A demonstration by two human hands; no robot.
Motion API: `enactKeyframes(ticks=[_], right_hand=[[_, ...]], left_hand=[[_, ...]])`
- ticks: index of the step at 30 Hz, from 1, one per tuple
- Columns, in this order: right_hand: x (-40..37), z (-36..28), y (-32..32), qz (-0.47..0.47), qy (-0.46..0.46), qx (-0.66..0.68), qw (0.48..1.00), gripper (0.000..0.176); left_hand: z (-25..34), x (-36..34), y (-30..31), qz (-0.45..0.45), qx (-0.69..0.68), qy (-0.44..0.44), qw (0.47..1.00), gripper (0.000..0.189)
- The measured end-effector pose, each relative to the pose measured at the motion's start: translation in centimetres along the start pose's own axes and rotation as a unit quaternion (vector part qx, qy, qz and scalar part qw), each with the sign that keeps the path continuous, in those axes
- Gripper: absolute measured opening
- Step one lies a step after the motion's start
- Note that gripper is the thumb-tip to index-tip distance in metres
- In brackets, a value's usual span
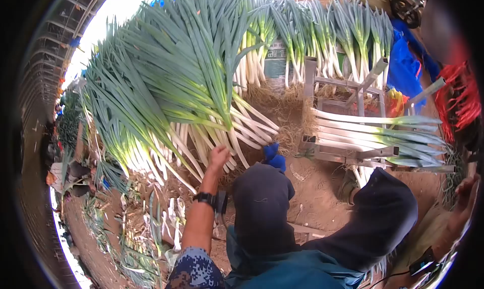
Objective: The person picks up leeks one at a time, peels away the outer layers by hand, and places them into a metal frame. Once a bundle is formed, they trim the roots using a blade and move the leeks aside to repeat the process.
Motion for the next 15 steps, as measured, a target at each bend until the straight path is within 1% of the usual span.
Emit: enactKeyframes(ticks=[1,4,6,7,8,10,11,12,13,15], right_hand=[[0.1,-1.7,-2.9,-0.038,0.015,0.023,0.999,0.028],[-2.5,-4.0,-10.9,-0.159,0.017,0.083,0.984,0.027],[-5.6,-3.7,-15.9,-0.232,-0.016,0.096,0.968,0.026],[-7.2,-3.1,-18.2,-0.257,-0.021,0.079,0.963,0.026],[-8.7,-2.4,-20.5,-0.281,-0.028,0.061,0.957,0.027],[-10.7,-0.3,-23.1,-0.340,-0.069,0.056,0.936,0.037],[-11.6,0.8,-23.8,-0.371,-0.093,0.050,0.923,0.044],[-12.3,1.6,-24.4,-0.397,-0.107,0.044,0.910,0.052],[-12.3,3.8,-24.2,-0.430,-0.115,-0.064,0.893,0.032],[-12.5,1.9,-26.4,-0.456,-0.054,-0.054,0.887,0.015]], left_hand=[[0.4,1.7,-0.2,0.033,0.045,-0.020,0.998,0.036],[0.5,6.0,-2.3,-0.035,0.051,-0.023,0.998,0.040],[0.4,7.3,-3.5,-0.063,0.084,-0.037,0.994,0.038],[-0.1,7.5,-4.1,-0.080,0.102,-0.041,0.991,0.038],[-0.9,7.9,-3.9,-0.067,0.096,-0.038,0.992,0.035],[-0.8,8.2,-3.7,-0.041,0.086,-0.040,0.995,0.030],[-0.3,7.2,-3.9,-0.073,-0.075,-0.053,0.993,0.019],[0.7,6.2,-3.8,-0.105,-0.138,-0.030,0.984,0.017],[1.8,5.2,-3.2,-0.132,-0.203,-0.010,0.970,0.014],[5.1,2.6,-1.6,-0.163,-0.254,-0.030,0.953,0.023]])
Point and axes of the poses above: each hand's wrist, its own x-axis towards the middle knuckle, its own y-axis out of the back of the hand, z = x × y, the point moved 5 cm from there along x, towards the middle knuckle, and after that the axes turned 8 degrees about y, right-handed, at the moved point
